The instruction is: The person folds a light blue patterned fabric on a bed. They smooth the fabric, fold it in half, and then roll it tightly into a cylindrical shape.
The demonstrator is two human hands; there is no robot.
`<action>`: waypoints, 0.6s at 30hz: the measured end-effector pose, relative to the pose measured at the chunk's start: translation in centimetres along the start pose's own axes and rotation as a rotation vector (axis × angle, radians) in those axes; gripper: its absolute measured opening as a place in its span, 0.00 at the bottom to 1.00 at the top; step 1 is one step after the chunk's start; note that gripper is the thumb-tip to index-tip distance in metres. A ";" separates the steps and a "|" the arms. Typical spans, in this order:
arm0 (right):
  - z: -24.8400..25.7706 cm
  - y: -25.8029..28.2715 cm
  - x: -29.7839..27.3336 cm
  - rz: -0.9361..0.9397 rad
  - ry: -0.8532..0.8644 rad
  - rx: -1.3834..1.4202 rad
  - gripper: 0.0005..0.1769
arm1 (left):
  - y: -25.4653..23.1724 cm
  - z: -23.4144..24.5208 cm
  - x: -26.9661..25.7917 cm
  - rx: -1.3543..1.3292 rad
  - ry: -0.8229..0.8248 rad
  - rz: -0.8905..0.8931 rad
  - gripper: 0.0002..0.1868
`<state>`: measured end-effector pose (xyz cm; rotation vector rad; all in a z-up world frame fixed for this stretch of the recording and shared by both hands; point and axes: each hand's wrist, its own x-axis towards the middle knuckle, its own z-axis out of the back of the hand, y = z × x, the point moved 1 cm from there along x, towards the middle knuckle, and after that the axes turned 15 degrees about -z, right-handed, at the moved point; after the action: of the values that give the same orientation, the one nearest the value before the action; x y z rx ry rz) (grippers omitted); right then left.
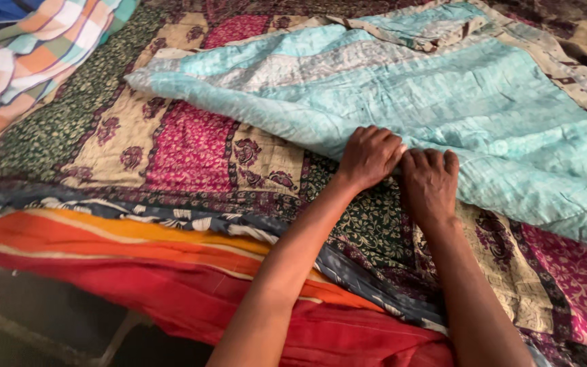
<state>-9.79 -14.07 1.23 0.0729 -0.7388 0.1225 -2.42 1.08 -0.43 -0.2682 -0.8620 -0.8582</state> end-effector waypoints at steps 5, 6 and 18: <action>-1.0 -0.9 -0.3 0.042 -0.030 0.053 0.15 | -0.3 -0.1 -2.3 0.159 -0.126 -0.168 0.15; -1.3 -1.1 -0.1 0.046 -0.039 0.062 0.14 | -0.1 -0.5 -2.3 0.186 -0.112 -0.180 0.16; -4.2 -3.6 2.8 0.038 0.118 0.092 0.16 | 1.1 -4.2 1.3 0.221 0.278 0.130 0.17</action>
<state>-4.45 -16.92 0.00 0.1378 -0.6163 0.1952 1.19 -1.17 -2.02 -0.0099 -0.6643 -0.6544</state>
